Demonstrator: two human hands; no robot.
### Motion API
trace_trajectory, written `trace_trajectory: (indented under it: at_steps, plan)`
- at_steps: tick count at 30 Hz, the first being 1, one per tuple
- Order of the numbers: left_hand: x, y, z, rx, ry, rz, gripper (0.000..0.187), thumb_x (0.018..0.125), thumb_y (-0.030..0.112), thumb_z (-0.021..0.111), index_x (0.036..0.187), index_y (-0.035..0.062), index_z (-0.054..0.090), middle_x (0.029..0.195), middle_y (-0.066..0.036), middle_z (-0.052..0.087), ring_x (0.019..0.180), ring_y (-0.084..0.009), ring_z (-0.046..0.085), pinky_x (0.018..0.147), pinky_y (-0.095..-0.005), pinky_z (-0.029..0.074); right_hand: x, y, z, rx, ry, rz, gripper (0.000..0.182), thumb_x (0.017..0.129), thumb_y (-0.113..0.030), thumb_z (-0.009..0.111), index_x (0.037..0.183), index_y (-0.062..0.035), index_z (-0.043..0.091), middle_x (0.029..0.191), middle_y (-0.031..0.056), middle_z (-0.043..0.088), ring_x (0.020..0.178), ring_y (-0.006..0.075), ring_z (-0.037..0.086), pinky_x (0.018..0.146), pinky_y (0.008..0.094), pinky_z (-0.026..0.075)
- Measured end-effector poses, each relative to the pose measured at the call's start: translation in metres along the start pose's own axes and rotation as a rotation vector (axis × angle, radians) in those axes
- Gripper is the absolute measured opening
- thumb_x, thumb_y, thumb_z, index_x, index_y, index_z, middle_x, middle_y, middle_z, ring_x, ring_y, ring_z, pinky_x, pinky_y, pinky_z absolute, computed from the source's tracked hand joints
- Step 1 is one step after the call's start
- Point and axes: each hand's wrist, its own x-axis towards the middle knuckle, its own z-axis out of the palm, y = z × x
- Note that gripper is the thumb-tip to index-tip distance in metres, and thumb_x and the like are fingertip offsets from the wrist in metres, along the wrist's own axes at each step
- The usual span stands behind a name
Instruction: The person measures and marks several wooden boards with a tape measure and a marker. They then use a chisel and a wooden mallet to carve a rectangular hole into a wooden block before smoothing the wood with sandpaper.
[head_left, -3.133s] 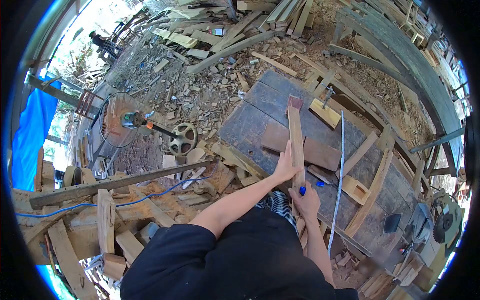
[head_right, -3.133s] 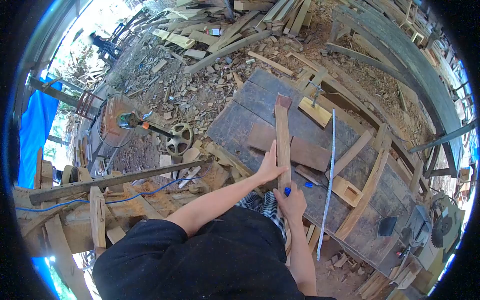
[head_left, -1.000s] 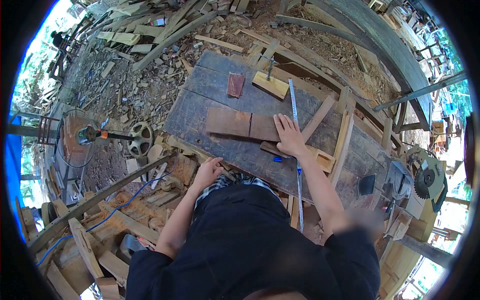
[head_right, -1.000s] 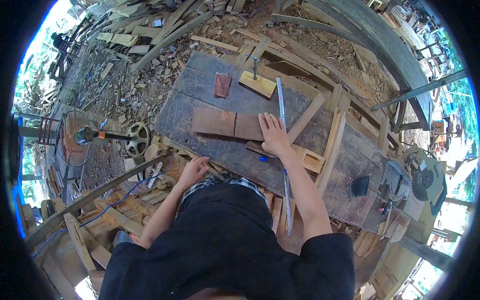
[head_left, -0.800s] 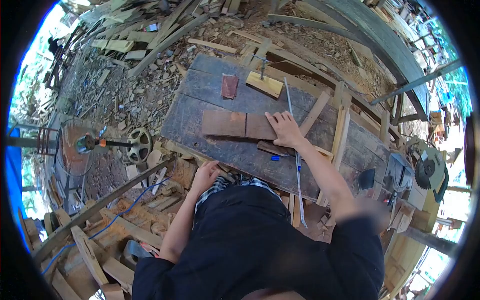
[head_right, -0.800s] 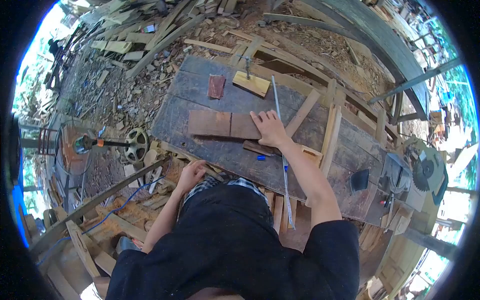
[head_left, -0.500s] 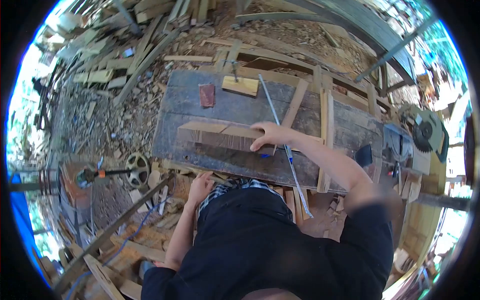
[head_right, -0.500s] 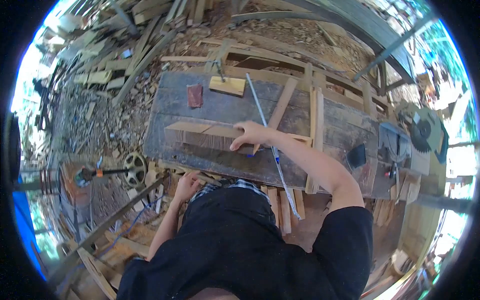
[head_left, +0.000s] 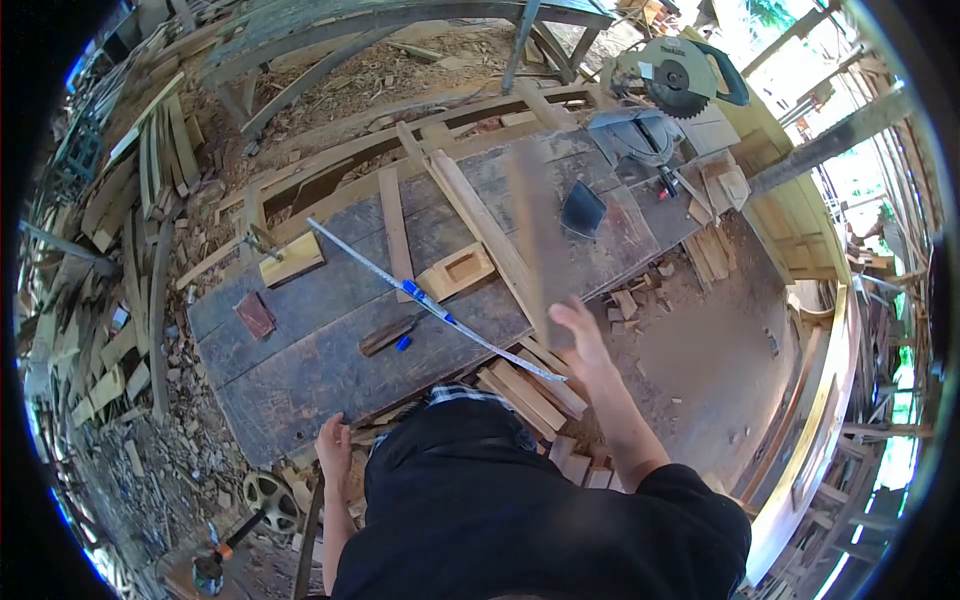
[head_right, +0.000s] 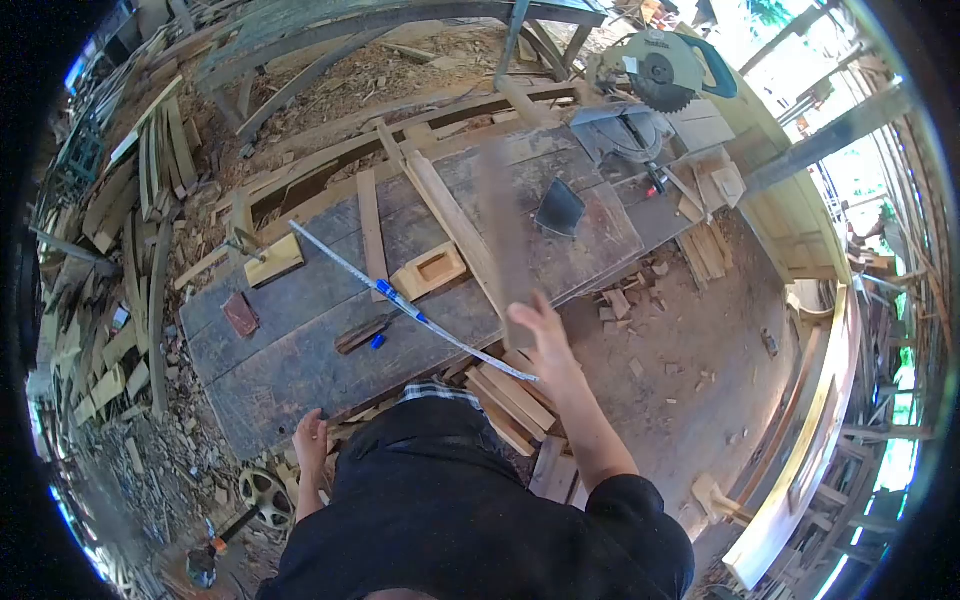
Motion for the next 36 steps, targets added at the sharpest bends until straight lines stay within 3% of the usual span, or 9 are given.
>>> trace_trajectory:
  at_steps: [3, 7, 9, 12, 16, 21, 27, 35, 36]
  plan:
    - [0.006, -0.010, 0.002, -0.106, -0.053, -0.077, 0.028, 0.089, 0.009, 0.061, 0.116, 0.0027, 0.063, 0.095, -0.014, 0.065, 0.079, -0.0257, 0.066, 0.071, -0.0336, 0.054, 0.050, 0.020, -0.058, 0.046, 0.266, -0.303, 0.074, 0.077, -0.025, 0.077, 0.138, -0.0008, 0.043, 0.125, 0.0114, 0.054, 0.118, 0.0197, 0.051, 0.096, 0.0338, 0.043]
    - [0.014, 0.008, -0.001, -0.040, -0.067, -0.023, 0.030, 0.088, 0.009, 0.062, 0.117, 0.0031, 0.063, 0.092, -0.014, 0.065, 0.075, -0.0248, 0.065, 0.070, -0.0341, 0.053, 0.086, -0.010, -0.088, -0.250, 0.647, -0.375, 0.080, 0.073, -0.036, 0.080, 0.135, -0.0006, 0.044, 0.128, 0.0131, 0.055, 0.113, 0.0274, 0.055, 0.100, 0.0375, 0.044]
    - [0.014, 0.002, 0.005, -0.051, -0.060, 0.002, 0.030, 0.087, 0.009, 0.062, 0.116, 0.0026, 0.063, 0.089, -0.014, 0.065, 0.074, -0.0245, 0.065, 0.070, -0.0352, 0.053, 0.120, -0.015, -0.107, -0.467, 1.110, -0.060, 0.087, 0.069, -0.041, 0.081, 0.135, 0.0004, 0.044, 0.131, 0.0186, 0.052, 0.115, 0.0330, 0.054, 0.105, 0.0413, 0.039]
    - [0.016, 0.009, 0.004, -0.060, -0.080, -0.042, 0.030, 0.086, 0.009, 0.062, 0.116, 0.0031, 0.062, 0.087, -0.013, 0.065, 0.072, -0.0246, 0.065, 0.070, -0.0363, 0.053, 0.145, -0.017, -0.111, -0.596, 1.193, 0.000, 0.099, 0.062, -0.050, 0.081, 0.138, 0.0006, 0.043, 0.136, 0.0232, 0.043, 0.125, 0.0410, 0.042, 0.107, 0.0482, 0.035]
    - [0.019, 0.006, 0.004, -0.129, -0.072, -0.125, 0.027, 0.086, 0.009, 0.062, 0.113, 0.0049, 0.062, 0.078, -0.011, 0.064, 0.068, -0.0225, 0.064, 0.067, -0.0356, 0.052, 0.176, -0.012, -0.129, -1.223, 0.734, -0.059, 0.101, 0.069, -0.051, 0.075, 0.147, -0.0038, 0.033, 0.143, 0.0234, 0.038, 0.135, 0.0402, 0.032, 0.111, 0.0498, 0.030]
    - [0.030, -0.003, 0.010, -0.202, -0.056, -0.144, 0.020, 0.085, 0.010, 0.062, 0.104, 0.0075, 0.061, 0.064, -0.007, 0.060, 0.060, -0.0174, 0.061, 0.060, -0.0321, 0.048, 0.199, -0.020, -0.110, -1.547, 0.728, -0.523, 0.079, 0.081, -0.038, 0.066, 0.145, -0.0041, 0.036, 0.148, 0.0201, 0.035, 0.140, 0.0379, 0.028, 0.117, 0.0488, 0.018]
    - [0.031, 0.008, 0.010, -0.221, -0.043, -0.273, 0.021, 0.084, 0.011, 0.063, 0.105, 0.0088, 0.061, 0.064, -0.006, 0.061, 0.060, -0.0168, 0.063, 0.060, -0.0319, 0.049, 0.228, -0.028, -0.069, -2.120, 0.432, -0.541, 0.076, 0.080, -0.030, 0.066, 0.147, -0.0093, 0.034, 0.149, 0.0122, 0.036, 0.142, 0.0279, 0.027, 0.118, 0.0498, 0.016]
    - [0.027, 0.006, 0.010, -0.273, -0.077, -0.355, 0.025, 0.082, 0.012, 0.065, 0.107, 0.0100, 0.060, 0.068, -0.008, 0.063, 0.064, -0.0200, 0.064, 0.063, -0.0334, 0.049, 0.254, -0.045, -0.029, -1.929, 0.383, -0.306, 0.032, 0.091, -0.015, 0.048, 0.119, -0.0078, 0.062, 0.118, 0.0125, 0.064, 0.114, 0.0280, 0.058, 0.108, 0.0474, 0.033]
    - [0.029, 0.008, 0.011, -0.235, -0.060, -0.341, 0.025, 0.082, 0.013, 0.065, 0.106, 0.0101, 0.060, 0.069, -0.009, 0.063, 0.065, -0.0209, 0.064, 0.063, -0.0344, 0.049, 0.254, -0.038, -0.019, -1.746, 0.363, -0.709, 0.034, 0.089, -0.010, 0.048, 0.120, -0.0085, 0.063, 0.118, 0.0140, 0.064, 0.113, 0.0287, 0.058, 0.103, 0.0446, 0.038]
